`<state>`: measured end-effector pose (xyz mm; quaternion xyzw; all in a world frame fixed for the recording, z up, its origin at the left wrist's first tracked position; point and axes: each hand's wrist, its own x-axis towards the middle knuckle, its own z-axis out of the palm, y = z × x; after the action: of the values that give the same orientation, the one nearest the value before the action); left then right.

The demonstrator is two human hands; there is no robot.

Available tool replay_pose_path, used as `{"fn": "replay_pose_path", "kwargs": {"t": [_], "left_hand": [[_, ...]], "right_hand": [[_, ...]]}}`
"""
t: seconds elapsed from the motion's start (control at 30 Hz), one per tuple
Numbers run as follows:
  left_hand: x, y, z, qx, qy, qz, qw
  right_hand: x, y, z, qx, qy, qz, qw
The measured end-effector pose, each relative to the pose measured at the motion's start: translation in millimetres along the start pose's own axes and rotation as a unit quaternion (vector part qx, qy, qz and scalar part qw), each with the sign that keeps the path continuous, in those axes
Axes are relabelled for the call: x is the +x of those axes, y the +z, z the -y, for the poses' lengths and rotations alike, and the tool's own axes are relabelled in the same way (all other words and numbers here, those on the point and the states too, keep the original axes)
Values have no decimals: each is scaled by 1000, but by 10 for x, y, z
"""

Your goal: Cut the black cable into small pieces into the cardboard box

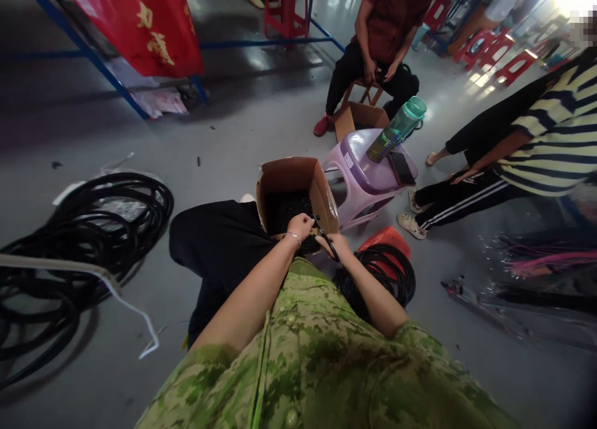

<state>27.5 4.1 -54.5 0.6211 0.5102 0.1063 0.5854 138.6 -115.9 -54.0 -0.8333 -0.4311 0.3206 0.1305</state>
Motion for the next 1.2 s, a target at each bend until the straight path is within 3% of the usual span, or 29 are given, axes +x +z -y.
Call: {"fn": "replay_pose_path", "kwargs": {"t": [0.17,0.3,0.43,0.73,0.9,1.2], "left_hand": [[-48,-19,-52,22,52,40,998],[-93,-31,-93,-6,40,62,997],[-75,-25,-85,-48,8,41,998],[-40,-18,-91,-125,-55,24,990],[-93,-47,-153,-223,-86,-15,971],[-123,-49,-247,-283,-99,27,954]], "right_hand": [[89,-135,-40,35,-18,46,998],[92,-121,-63,76,-34,44,996],[46,-27,-60,97,-37,7,995],[-2,231,-88,15,-46,-77,996],[0,342,-100,-5,1,-41,999],[35,396,-236,126,60,27,990]]}}
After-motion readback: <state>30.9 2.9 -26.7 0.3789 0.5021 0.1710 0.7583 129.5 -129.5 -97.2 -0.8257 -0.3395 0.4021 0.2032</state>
